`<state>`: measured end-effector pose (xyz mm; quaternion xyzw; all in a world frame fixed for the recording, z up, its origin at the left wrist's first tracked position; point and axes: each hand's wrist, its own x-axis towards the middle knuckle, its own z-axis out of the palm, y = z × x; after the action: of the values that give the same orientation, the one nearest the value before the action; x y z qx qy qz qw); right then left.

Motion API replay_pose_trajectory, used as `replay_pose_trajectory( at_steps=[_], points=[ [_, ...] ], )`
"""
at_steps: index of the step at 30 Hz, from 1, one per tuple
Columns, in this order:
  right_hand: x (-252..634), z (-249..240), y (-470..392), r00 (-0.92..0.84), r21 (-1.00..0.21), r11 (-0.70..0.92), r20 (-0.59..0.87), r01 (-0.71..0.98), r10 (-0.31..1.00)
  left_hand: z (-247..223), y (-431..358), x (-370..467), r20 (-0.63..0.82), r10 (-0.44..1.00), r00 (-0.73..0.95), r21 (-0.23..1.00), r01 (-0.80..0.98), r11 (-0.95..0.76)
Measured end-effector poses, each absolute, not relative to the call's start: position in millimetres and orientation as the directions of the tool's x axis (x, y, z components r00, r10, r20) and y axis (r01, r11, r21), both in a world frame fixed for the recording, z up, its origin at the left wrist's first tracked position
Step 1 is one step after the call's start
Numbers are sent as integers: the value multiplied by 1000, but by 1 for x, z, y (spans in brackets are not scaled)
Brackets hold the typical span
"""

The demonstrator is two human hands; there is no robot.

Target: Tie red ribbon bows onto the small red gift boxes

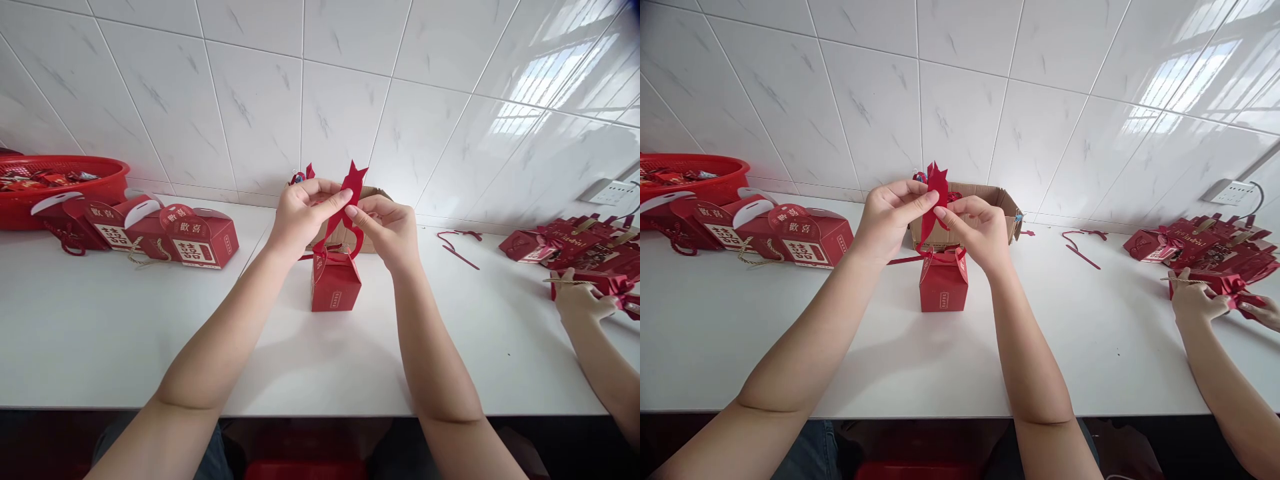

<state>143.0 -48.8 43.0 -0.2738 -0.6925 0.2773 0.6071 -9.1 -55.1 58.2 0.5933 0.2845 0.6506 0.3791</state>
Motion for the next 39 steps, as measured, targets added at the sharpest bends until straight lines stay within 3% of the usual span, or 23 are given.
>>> replay_pose_trajectory(
  at_steps=[9, 14, 19, 24, 28, 34, 39],
  points=[
    [140, 45, -51, -111, -757, 653, 647, 21, 754, 58, -56, -7, 552, 834, 2, 824, -155, -545],
    [146, 47, -52, -11, -760, 649, 650, -34, 760, 57, -52, -14, 546, 821, 166, 838, -100, -537],
    [157, 46, -46, 76, -706, 708, 706, -6, 704, 37, -23, -30, 373, 825, 424, 868, 155, -472],
    [162, 43, -39, 87, -670, 742, 741, 30, 665, 16, -9, -25, 103, 691, 715, 862, 283, -421],
    [166, 42, -35, 129, -665, 746, 741, 7, 659, 4, -13, -5, -36, 674, 738, 791, 433, -432],
    [177, 40, -27, 141, -638, 765, 769, 90, 624, -8, -16, 10, -33, 710, 703, 794, 450, -409],
    [178, 38, -23, 169, -662, 748, 744, 56, 646, -8, -14, 8, -46, 699, 714, 762, 477, -437]
  ],
)
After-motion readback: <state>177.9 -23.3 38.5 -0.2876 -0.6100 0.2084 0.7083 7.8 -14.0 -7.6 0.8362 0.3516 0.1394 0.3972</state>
